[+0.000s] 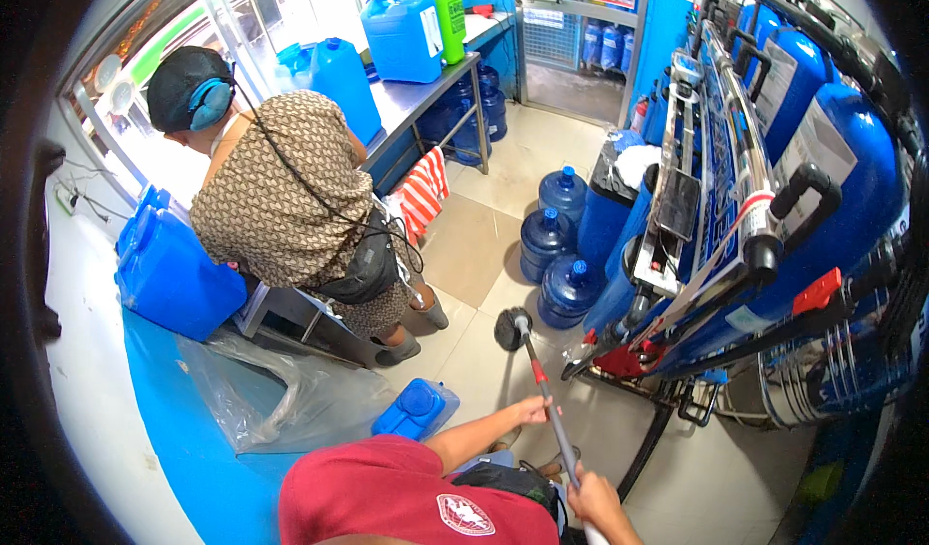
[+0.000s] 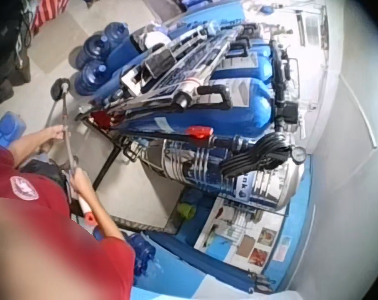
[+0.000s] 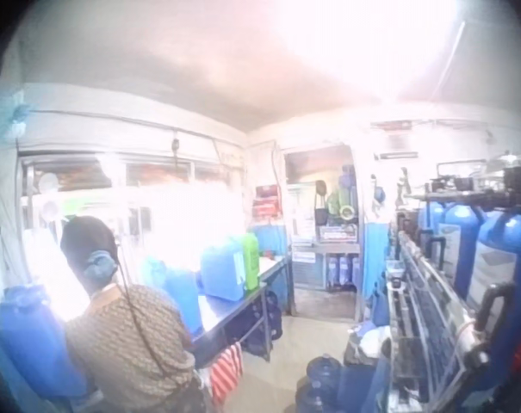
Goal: The person wipes a large stainless steel water tank with a pink cloth, moving around the tank to clean different sections. They then switch to a mop and clean the tiled floor around the tank and other equipment.
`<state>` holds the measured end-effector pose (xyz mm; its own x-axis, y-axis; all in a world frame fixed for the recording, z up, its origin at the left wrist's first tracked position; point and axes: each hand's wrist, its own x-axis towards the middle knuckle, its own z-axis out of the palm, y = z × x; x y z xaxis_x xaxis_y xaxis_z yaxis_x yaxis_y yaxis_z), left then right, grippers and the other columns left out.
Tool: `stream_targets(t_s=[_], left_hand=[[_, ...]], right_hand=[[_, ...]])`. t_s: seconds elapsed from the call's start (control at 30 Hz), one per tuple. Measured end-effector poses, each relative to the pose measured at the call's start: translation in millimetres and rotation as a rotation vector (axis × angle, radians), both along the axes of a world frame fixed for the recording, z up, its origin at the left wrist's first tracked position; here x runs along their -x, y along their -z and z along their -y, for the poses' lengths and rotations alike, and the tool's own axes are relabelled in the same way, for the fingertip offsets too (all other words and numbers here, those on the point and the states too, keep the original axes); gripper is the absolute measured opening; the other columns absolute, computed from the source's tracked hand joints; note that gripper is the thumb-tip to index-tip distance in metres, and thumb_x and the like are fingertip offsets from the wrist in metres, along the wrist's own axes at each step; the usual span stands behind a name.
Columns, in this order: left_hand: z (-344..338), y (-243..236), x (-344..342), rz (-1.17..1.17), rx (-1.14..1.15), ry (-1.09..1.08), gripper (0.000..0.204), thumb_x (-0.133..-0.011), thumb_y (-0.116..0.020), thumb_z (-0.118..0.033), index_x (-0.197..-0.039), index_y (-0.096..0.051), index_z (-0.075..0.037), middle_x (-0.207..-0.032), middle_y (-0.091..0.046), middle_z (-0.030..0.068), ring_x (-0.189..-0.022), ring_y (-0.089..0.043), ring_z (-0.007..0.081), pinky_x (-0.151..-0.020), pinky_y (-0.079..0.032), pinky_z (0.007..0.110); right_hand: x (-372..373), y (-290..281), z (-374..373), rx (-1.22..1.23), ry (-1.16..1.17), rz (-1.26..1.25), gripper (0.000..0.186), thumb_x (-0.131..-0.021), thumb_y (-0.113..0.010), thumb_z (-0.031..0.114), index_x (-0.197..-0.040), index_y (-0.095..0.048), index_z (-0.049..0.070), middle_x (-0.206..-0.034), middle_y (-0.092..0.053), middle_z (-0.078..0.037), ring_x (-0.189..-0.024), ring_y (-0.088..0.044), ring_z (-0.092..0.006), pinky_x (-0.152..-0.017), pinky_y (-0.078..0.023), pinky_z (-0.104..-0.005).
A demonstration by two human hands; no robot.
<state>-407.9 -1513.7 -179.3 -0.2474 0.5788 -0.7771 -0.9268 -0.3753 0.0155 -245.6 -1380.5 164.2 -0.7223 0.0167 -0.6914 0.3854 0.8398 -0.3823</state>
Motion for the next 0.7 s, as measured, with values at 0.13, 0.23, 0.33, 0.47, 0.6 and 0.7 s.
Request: stream_targets(t_s=[0.13,0.23,0.33,0.47,0.6,0.7], left_hand=[[10.7,14.2,38.8,-0.324,0.286,0.112,0.019,-0.093,-0.058,-0.020,-0.100,-0.056,-0.002,-0.089,-0.063,0.0124,-0.080,-0.065,0.0251,-0.068,-0.057,0.044],[18.1,3.5,54.1,-0.688,0.592,0.605,0.023,-0.086,-0.065,-0.025,-0.085,-0.062,-0.002,-0.068,-0.062,0.0086,-0.053,-0.060,0.0177,-0.046,-0.052,0.036],[15.0,-21.5,37.3,-0.588,0.563,0.712,0.028,-0.085,-0.067,-0.031,-0.086,-0.061,-0.005,-0.070,-0.063,0.0085,-0.056,-0.062,0.0178,-0.051,-0.055,0.036],[-7.9,-45.9,-1.5,-0.502,0.535,0.882,0.029,-0.086,-0.065,-0.033,-0.093,-0.059,-0.006,-0.079,-0.067,0.0095,-0.065,-0.067,0.0201,-0.062,-0.056,0.038],[-31.0,-27.9,-48.9,-0.351,0.344,1.069,0.026,-0.089,-0.058,-0.030,-0.098,-0.058,-0.005,-0.082,-0.069,0.0096,-0.070,-0.069,0.0194,-0.063,-0.057,0.038],[-52.3,-0.6,-92.5,-0.186,0.232,0.993,0.023,-0.090,-0.054,-0.019,-0.103,-0.052,0.000,-0.087,-0.065,0.0130,-0.076,-0.068,0.0234,-0.068,-0.059,0.043]], right_hand=[[22.4,29.0,13.6,0.028,0.024,0.009,0.054,-0.083,-0.057,0.026,-0.133,-0.049,0.007,-0.082,-0.066,-0.024,-0.080,-0.066,-0.0407,-0.076,-0.052,-0.0491],[19.2,31.5,17.6,0.023,0.042,-0.054,0.056,-0.082,-0.057,0.022,-0.135,-0.047,0.006,-0.084,-0.065,-0.027,-0.081,-0.065,-0.0429,-0.078,-0.052,-0.0492],[-6.8,14.1,14.9,0.050,0.034,0.009,0.061,-0.082,-0.057,0.022,-0.139,-0.041,0.004,-0.085,-0.065,-0.028,-0.082,-0.064,-0.0438,-0.080,-0.050,-0.0497],[-57.3,-26.2,-6.9,0.002,0.003,0.062,0.064,-0.083,-0.058,0.022,-0.141,-0.038,0.003,-0.091,-0.065,-0.029,-0.088,-0.064,-0.0434,-0.082,-0.050,-0.0491],[-117.3,-57.8,-31.6,0.053,0.030,0.088,0.064,-0.085,-0.058,0.025,-0.139,-0.037,0.000,-0.091,-0.064,-0.030,-0.089,-0.063,-0.0447,-0.081,-0.050,-0.0492],[-161.1,-82.2,-58.4,0.003,-0.017,0.158,0.062,-0.084,-0.057,0.025,-0.135,-0.039,-0.006,-0.087,-0.064,-0.032,-0.086,-0.063,-0.0448,-0.080,-0.049,-0.0497]])
